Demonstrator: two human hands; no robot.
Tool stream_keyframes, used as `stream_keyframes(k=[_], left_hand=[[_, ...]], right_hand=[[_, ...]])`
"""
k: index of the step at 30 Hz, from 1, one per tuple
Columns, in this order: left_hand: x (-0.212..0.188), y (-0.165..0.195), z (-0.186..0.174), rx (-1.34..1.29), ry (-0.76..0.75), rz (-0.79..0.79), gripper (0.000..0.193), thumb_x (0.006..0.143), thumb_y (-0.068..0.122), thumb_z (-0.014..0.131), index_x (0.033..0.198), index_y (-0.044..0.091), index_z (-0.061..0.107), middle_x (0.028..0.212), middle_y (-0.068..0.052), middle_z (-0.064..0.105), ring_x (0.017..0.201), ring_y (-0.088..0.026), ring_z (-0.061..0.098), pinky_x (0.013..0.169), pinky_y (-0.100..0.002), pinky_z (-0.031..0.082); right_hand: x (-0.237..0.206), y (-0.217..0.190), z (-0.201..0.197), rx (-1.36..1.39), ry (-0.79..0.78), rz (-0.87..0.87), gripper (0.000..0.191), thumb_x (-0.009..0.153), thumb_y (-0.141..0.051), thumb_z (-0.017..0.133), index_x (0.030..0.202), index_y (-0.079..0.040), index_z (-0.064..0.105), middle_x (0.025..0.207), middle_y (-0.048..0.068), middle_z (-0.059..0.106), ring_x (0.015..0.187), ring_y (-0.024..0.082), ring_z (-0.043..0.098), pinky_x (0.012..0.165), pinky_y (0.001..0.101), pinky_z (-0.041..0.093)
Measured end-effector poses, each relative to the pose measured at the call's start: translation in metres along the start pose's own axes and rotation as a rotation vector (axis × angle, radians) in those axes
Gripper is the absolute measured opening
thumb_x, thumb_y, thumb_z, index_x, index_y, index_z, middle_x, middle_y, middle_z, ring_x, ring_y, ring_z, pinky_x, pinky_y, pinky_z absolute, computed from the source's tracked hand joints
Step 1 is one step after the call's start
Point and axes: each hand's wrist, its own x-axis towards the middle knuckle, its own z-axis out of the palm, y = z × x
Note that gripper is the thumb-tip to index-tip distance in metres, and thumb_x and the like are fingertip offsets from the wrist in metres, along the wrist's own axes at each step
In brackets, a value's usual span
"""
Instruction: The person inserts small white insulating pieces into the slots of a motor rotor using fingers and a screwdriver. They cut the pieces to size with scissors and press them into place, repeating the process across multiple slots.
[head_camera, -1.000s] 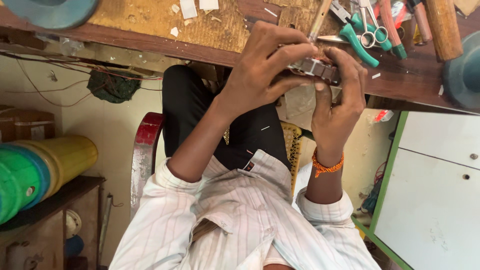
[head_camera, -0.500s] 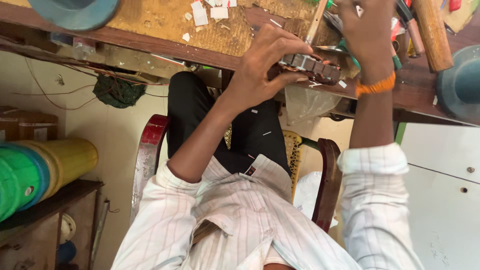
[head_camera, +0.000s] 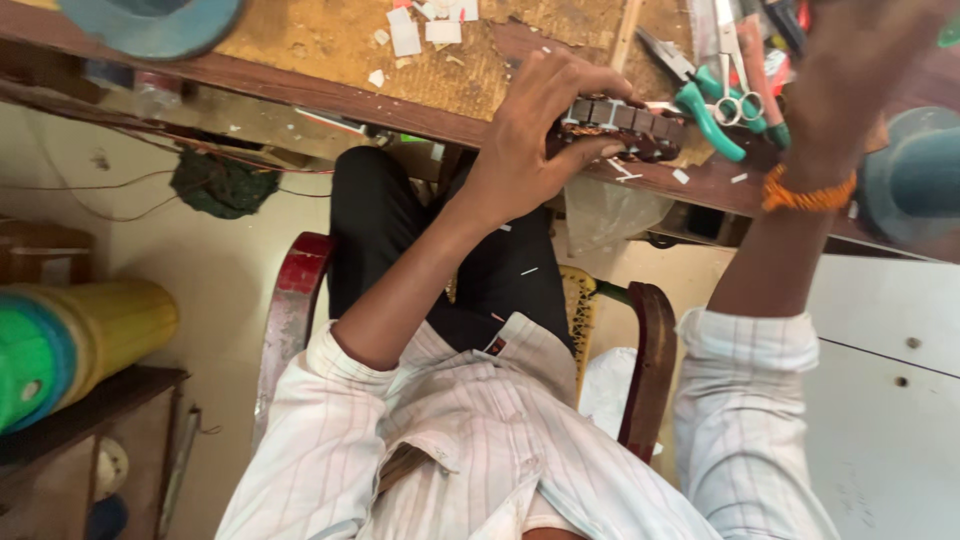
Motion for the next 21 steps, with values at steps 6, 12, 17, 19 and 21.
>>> stream_keyframes(k=[6, 12, 17, 19, 21], left_hand=[[0.010, 0.005, 0.005, -0.034, -0.042, -0.054, 0.049, 0.087, 0.017, 0.087, 0.130, 0.020, 0.065, 0.116, -0.002, 0.063, 0.112, -0.023, 0.059, 0.100, -0.040, 0.050], [0.009, 0.006, 0.011, 0.002, -0.037, -0.036, 0.048, 0.087, 0.021, 0.091, 0.128, 0.022, 0.065, 0.112, 0.001, 0.062, 0.108, -0.021, 0.058, 0.095, -0.040, 0.049], [0.012, 0.001, 0.014, -0.017, -0.030, -0.023, 0.048, 0.088, 0.019, 0.091, 0.129, 0.022, 0.065, 0.112, 0.003, 0.063, 0.107, -0.020, 0.058, 0.092, -0.037, 0.048], [0.011, 0.001, 0.013, -0.038, -0.033, -0.043, 0.050, 0.088, 0.019, 0.091, 0.131, 0.022, 0.065, 0.113, 0.003, 0.063, 0.107, -0.019, 0.058, 0.092, -0.036, 0.049], [0.012, 0.002, 0.012, -0.015, -0.047, -0.032, 0.053, 0.086, 0.018, 0.091, 0.132, 0.022, 0.065, 0.109, 0.001, 0.060, 0.105, -0.021, 0.057, 0.092, -0.039, 0.048]], right_hand=[[-0.040, -0.002, -0.080, 0.534, -0.103, 0.103, 0.032, 0.107, -0.030, 0.058, 0.128, -0.007, 0.050, 0.081, 0.011, 0.062, 0.062, 0.024, 0.056, 0.057, 0.0365, 0.047], [-0.095, -0.021, -0.077, 0.658, -0.273, 0.079, 0.042, 0.108, -0.037, 0.052, 0.140, -0.012, 0.042, 0.076, 0.006, 0.060, 0.054, 0.017, 0.052, 0.052, 0.0311, 0.046], [-0.115, -0.030, -0.067, 0.588, -0.319, 0.059, 0.056, 0.101, -0.040, 0.048, 0.151, -0.018, 0.032, 0.076, 0.004, 0.061, 0.047, 0.013, 0.050, 0.045, 0.0268, 0.047], [-0.120, -0.038, -0.073, 0.675, -0.283, 0.220, 0.054, 0.105, -0.030, 0.049, 0.154, -0.016, 0.032, 0.082, 0.007, 0.062, 0.051, 0.010, 0.051, 0.049, 0.0264, 0.046], [-0.129, -0.047, -0.075, 0.673, -0.242, 0.310, 0.040, 0.112, -0.021, 0.053, 0.147, -0.008, 0.039, 0.084, 0.009, 0.061, 0.054, 0.010, 0.051, 0.052, 0.0258, 0.044]])
